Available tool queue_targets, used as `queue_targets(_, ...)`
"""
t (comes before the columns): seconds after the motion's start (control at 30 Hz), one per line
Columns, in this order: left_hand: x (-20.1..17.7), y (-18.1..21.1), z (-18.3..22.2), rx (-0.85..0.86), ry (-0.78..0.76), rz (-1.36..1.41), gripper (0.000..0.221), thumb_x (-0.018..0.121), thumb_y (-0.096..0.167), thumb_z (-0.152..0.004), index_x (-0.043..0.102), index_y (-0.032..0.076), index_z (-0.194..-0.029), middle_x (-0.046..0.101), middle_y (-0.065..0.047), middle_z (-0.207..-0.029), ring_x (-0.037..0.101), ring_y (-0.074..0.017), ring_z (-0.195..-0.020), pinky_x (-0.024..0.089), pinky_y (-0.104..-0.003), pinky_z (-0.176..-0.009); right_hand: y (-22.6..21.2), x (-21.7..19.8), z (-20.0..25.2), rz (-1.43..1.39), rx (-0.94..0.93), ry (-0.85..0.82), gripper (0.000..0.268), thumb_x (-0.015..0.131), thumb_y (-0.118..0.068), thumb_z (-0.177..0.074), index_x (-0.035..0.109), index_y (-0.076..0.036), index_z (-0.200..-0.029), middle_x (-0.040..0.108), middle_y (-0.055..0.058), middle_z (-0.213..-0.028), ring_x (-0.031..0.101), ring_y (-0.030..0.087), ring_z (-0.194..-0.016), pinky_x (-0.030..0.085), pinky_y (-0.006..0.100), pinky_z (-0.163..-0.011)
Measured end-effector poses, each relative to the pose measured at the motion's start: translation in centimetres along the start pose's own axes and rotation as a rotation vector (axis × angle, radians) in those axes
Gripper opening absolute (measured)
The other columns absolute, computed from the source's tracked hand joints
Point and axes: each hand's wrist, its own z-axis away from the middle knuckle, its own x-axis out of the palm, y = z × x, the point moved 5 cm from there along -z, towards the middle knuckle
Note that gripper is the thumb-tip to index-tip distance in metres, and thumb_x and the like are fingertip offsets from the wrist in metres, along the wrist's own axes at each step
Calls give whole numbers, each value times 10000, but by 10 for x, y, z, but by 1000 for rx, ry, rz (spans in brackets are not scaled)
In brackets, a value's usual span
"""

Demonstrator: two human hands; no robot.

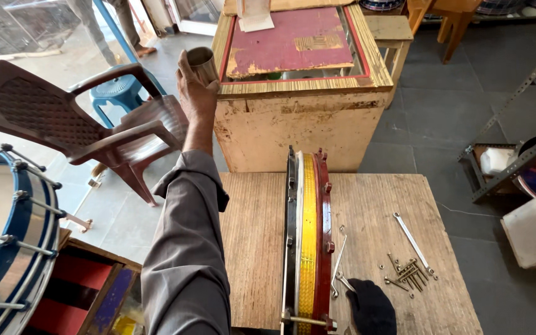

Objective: The person uses a wrench and a screwdriver to tighten bolts on a drum's rim while rotating the drum and handling small screws on a wooden workbench.

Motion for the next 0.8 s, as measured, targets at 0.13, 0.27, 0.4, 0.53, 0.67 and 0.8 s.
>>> queue_targets(0.13, 8, 1, 5, 59, 30, -14, 1227, 890, 70, -698, 107, 169, -1638, 464, -191, -1494, 536, -411, -1337, 493, -488, -1079, -6, -5, -5, 13, 0, -31, 272, 714, -242, -826, 696, -165, -1086, 688, 91, -933, 665, 309, -915, 543, 431, -792)
queue_targets(0.27, -5, 5, 18, 69, 58, 1, 1263, 943, 168, -724, 59, 64, -1620, 336, -258, -1547, 412, -447, -1400, 421, -510, -1145, -7, -14, -2, -31, 77, -95, 236, 694, -219, -855, 707, -155, -1082, 677, 103, -924, 660, 309, -926, 536, 434, -801)
queue_targets(0.4, -27, -5, 55, 124, -30, -47, 1107, 943, 229, -874, 149, -23, -1602, 336, -304, -1542, 294, -480, -1448, 331, -553, -1174, -13, -21, -2, -67, -38, 43, 245, 705, -219, -828, 712, -130, -1056, 698, 122, -955, 652, 342, -932, 528, 463, -812)
queue_targets(0.53, -59, -24, 151, 176, -242, -32, 835, 854, 132, -812, 406, -33, -1496, 535, -246, -1312, 545, -406, -1218, 468, -492, -1044, -6, -18, -1, -82, 22, 23, 241, 720, -241, -837, 714, -137, -1055, 710, 119, -979, 662, 341, -966, 535, 462, -848)
queue_targets(0.67, -126, -22, 276, 107, -367, 132, 367, 796, 200, -860, 674, 31, -1162, 688, -163, -1282, 701, -283, -1104, 580, -391, -868, -6, -20, 6, -77, -60, 199, 308, 728, -263, -819, 708, -126, -1094, 705, 133, -1029, 651, 360, -1006, 523, 475, -891)
queue_targets(0.8, -188, 6, 356, -456, -527, 198, 569, 695, 256, -905, 559, 79, -1428, 691, -123, -1269, 691, -264, -994, 603, -386, -788, 2, -17, 10, -104, -43, 125, 369, 750, -256, -791, 711, -130, -1136, 699, 136, -1063, 637, 362, -1013, 508, 480, -893)
